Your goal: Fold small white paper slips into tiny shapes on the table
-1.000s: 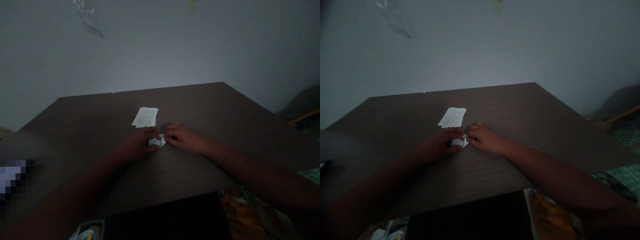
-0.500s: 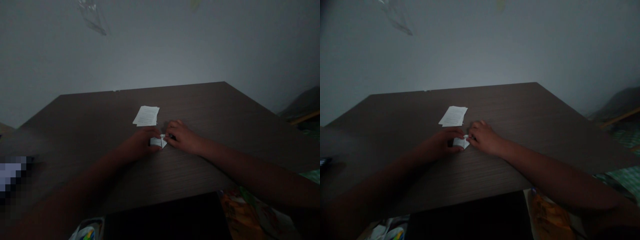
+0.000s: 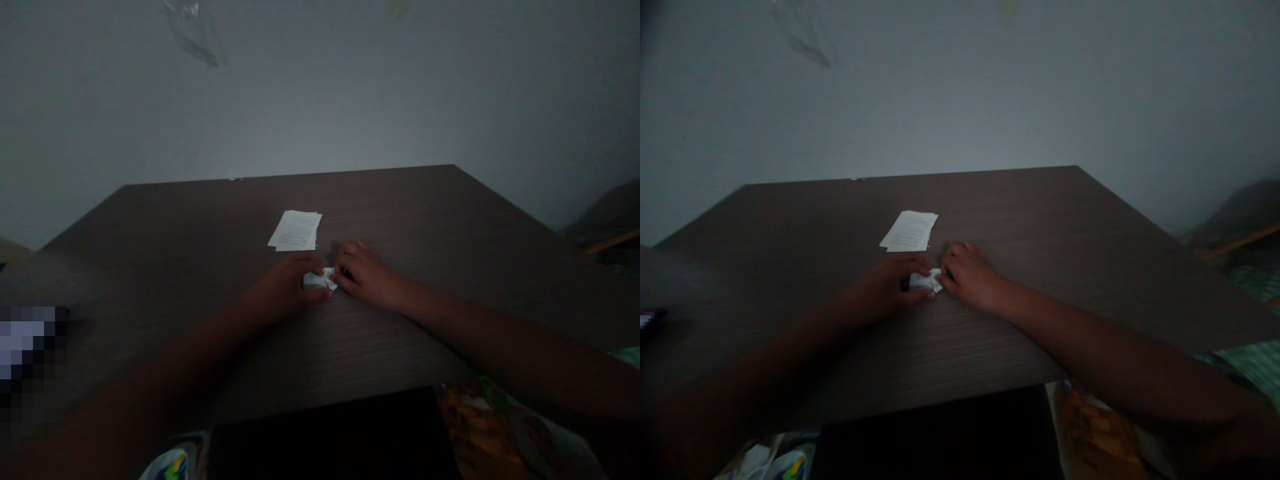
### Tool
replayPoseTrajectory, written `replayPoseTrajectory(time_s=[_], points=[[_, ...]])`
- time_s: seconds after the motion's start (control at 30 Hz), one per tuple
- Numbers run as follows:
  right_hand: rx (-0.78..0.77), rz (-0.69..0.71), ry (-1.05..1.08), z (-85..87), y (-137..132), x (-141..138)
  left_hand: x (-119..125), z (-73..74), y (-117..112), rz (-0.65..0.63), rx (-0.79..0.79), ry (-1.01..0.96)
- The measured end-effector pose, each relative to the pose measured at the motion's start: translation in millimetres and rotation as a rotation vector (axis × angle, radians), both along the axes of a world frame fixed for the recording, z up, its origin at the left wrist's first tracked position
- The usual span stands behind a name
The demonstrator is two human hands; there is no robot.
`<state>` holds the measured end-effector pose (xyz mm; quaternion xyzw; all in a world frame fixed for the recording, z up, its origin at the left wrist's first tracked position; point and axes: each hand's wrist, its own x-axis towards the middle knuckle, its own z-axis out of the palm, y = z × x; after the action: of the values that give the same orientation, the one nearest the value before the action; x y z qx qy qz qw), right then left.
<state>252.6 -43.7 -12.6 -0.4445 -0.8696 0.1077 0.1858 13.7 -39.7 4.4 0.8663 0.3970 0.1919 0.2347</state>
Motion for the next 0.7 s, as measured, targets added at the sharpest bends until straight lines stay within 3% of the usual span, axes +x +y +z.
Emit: replayPoseTrajectory(time_s=[0.3, 0.43, 0.6, 0.7], points=[[0.008, -0.026, -0.042, 0.9, -0.9, -3.3, 2.4, -7.6, -0.4, 0.045, 0.028, 0.002], [0.033, 0.006, -0.032, 2.9, 0.0, -1.7, 3.4, -4.0, -5.2, 0.065, 0.075, 0.067], [0.002, 0.106, -0.029, 8.3, 0.6, 2.5, 2.3, 3.6, -8.0, -0.019, 0.142, 0.121], [-0.035, 0.097, -0.039, 10.1, 0.4, 3.6, 1.1, 2.9, -4.5, -0.042, 0.128, 0.106]])
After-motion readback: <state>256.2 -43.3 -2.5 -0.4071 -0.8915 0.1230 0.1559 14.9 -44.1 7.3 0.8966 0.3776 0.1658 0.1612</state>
